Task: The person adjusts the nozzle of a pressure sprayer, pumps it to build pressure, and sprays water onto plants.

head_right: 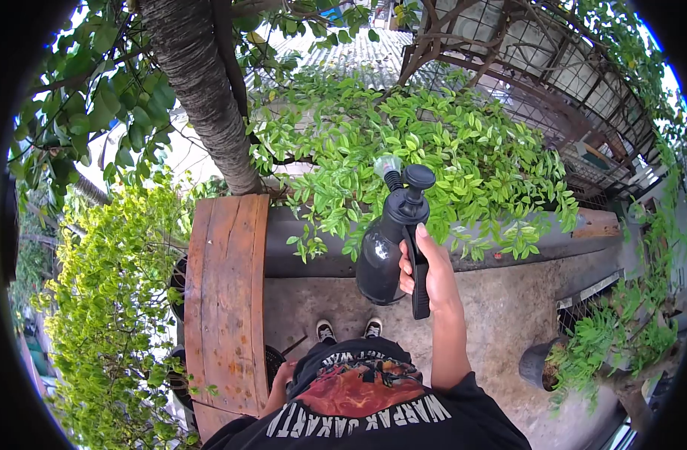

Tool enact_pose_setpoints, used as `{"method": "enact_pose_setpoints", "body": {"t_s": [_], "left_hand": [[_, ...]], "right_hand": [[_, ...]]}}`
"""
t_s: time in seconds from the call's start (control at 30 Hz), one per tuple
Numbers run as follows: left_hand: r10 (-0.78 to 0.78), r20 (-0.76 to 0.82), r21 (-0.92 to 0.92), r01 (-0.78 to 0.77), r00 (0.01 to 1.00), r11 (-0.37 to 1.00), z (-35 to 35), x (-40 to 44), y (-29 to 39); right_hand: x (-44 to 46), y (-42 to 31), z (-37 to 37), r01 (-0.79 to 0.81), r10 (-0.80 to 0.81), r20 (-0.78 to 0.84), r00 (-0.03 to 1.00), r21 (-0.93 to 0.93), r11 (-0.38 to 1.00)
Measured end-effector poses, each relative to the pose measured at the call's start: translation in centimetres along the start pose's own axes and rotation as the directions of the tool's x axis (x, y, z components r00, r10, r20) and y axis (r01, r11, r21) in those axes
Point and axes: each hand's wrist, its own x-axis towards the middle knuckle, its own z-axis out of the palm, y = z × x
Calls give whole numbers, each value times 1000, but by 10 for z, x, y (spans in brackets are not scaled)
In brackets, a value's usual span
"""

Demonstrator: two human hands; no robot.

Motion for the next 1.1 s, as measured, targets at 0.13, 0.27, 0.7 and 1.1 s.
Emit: {"method": "enact_pose_setpoints", "body": {"t_s": [0.13, 0.27, 0.7, 1.1], "left_hand": [[-176, 9, -85, 176, 984, 981, -24, -36, 49], [-150, 28, -214, 153, 988, 965, -26, -8, 33], [-141, 137, -424, 187, 980, 886, -43, 34, 39], [-166, 197, -422, 237, 966, 875, -41, 40, 22]], "right_hand": [[2, 6, 14, 7, -7, 0, 1000, 32, 999], [3, 2, 22, 13, -14, 18, 1000, 31, 999], [2, 11, 24, 8, -8, -34, 999, 11, 1000], [-5, 33, -2, 2, 2, -142, 990, 30, 1000]]}}
